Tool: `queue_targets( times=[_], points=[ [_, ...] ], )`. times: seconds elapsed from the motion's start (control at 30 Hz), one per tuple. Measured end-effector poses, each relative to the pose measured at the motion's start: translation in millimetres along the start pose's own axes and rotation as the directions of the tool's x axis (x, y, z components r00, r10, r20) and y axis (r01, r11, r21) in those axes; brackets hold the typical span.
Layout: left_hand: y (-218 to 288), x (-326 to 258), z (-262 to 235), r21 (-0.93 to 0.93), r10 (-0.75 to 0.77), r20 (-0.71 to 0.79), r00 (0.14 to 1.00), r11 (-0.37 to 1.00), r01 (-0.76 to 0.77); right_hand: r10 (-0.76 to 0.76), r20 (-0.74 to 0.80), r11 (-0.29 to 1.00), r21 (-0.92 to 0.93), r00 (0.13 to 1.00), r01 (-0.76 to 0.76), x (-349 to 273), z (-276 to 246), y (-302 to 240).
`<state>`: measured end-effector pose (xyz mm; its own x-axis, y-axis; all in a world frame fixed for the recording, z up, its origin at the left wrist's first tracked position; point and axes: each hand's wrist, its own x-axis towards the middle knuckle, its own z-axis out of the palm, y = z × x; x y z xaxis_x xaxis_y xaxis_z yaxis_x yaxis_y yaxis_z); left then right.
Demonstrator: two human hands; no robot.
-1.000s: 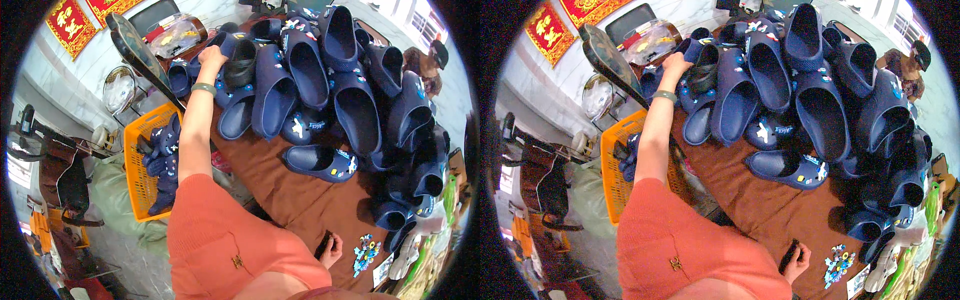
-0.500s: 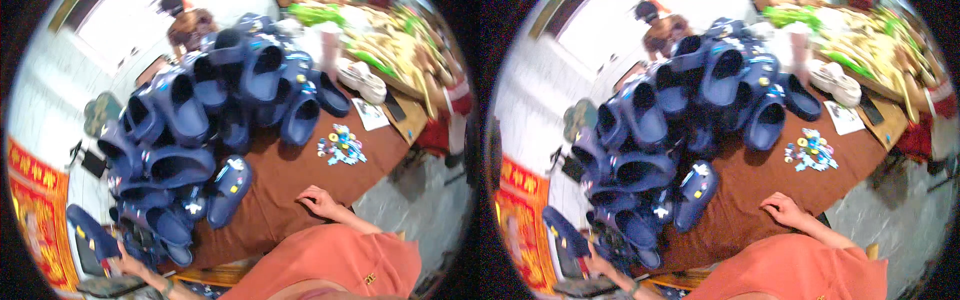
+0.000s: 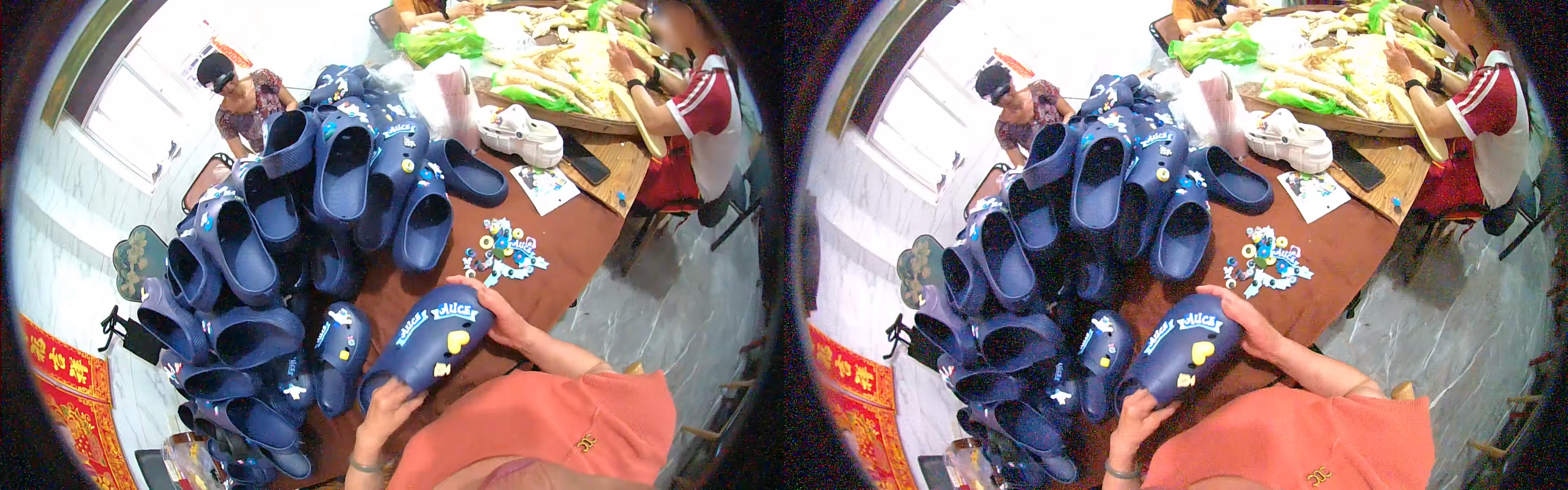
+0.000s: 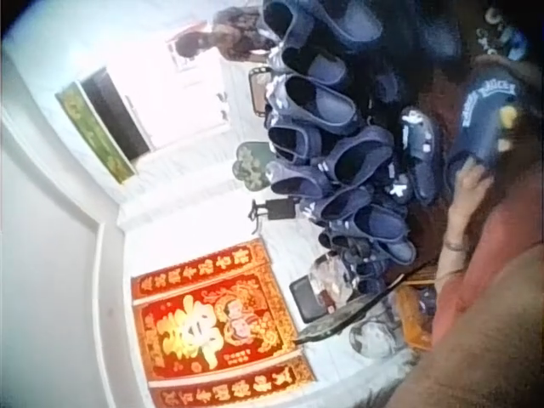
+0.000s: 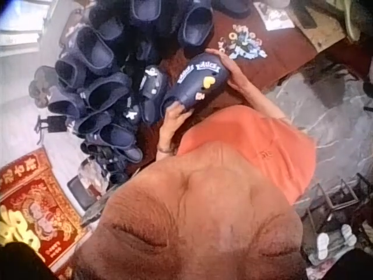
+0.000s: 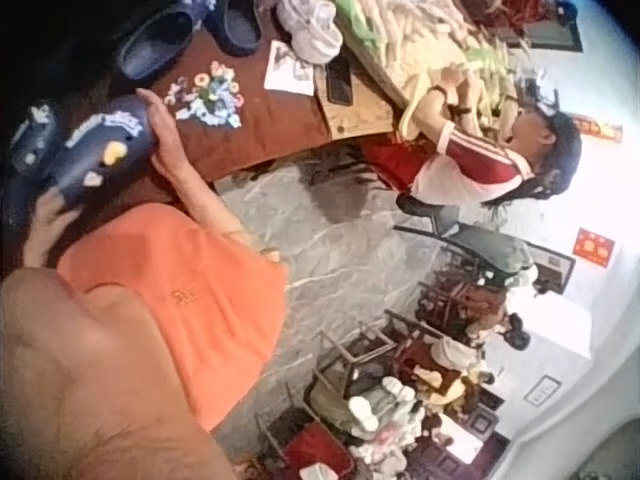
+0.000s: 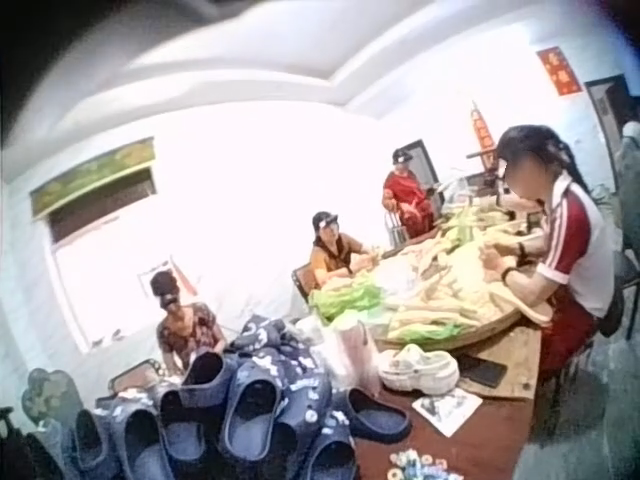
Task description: Manually attaching decorative charms into the holes of foam clog shoes.
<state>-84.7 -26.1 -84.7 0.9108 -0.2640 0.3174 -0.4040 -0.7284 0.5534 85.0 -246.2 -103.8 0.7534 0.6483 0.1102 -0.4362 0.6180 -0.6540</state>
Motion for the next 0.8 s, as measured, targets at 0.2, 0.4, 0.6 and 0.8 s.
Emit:
queue_targets(
  times=[0.2,0.4,0.6,0.8],
  points=[
    [10.0,23.5,37.4,0.047,-0.525,0.093,0.846,0.851,0.523,-0.128,-0.247,0.772,-0.632,0.961,-0.06,19.4,-45.7,36.8],
    [5.0,38.4,67.1,-0.918,-0.88,0.231,0.415,-0.056,0.393,-0.203,0.095,0.288,-0.945,0.975,0.152,24.1,-47.6,54.3],
    [13.0,33.8,71.7,-0.843,-0.904,0.251,0.347,-0.027,0.538,-0.17,0.256,0.068,-0.96,0.952,0.271,5.0,-40.3,37.1],
    [-9.2,7.2,93.0,-0.533,-0.681,0.021,0.732,0.612,0.584,-0.175,0.205,0.132,-0.964,0.963,0.23,7.6,-61.0,46.0]
  ],
)
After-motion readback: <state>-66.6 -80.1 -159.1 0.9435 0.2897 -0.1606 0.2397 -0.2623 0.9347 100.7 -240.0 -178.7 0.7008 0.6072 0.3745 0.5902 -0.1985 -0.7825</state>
